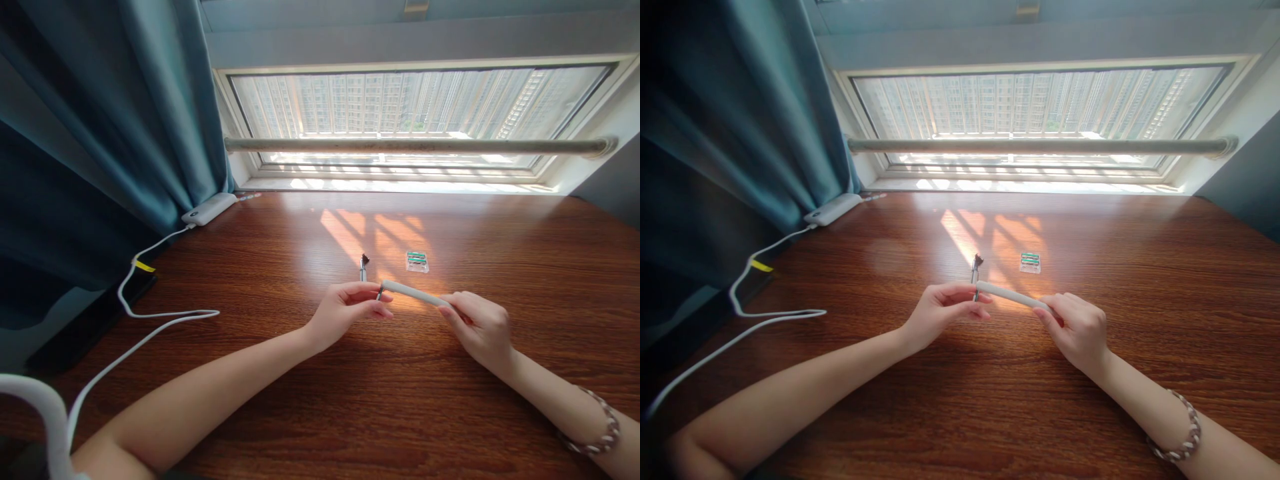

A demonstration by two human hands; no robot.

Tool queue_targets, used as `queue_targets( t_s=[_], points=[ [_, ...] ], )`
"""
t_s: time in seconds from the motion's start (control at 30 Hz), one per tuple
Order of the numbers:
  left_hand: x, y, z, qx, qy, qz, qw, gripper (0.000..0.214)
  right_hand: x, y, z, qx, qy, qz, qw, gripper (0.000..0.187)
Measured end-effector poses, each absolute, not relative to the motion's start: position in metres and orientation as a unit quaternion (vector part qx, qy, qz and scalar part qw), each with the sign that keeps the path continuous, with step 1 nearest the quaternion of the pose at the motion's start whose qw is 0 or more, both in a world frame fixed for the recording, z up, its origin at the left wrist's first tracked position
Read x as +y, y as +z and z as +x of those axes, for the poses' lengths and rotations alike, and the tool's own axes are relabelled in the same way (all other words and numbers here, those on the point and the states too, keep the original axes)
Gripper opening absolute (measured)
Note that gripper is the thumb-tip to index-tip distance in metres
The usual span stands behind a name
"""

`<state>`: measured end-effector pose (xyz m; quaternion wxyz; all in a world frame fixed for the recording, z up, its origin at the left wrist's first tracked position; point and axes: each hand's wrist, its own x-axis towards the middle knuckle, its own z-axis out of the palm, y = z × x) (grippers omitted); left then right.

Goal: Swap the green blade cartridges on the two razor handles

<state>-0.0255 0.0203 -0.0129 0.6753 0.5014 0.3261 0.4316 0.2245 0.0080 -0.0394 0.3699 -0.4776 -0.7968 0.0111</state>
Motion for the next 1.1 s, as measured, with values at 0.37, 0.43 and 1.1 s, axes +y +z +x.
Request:
queue_targets(
  t_s=[0.37,0.43,1.1],
  points=[
    [0.0194,-0.0136,-0.027,0.375,0.437,0.552,0.603,0.022,0.0083,-0.039,0.2231,-0.786,0.002,-0.501,0.362,0.026],
    [0.0194,-0.0143,-0.0271,0.375,0.439,0.548,0.605,0.021,0.0083,-0.0386,0.223,-0.773,0.0,-0.514,0.371,0.027],
    [0.0227,-0.0118,-0.0253,0.311,0.438,0.465,0.704,0.048,0.0099,-0.0406,0.2233,-0.752,0.015,-0.552,0.36,0.03]
  ],
)
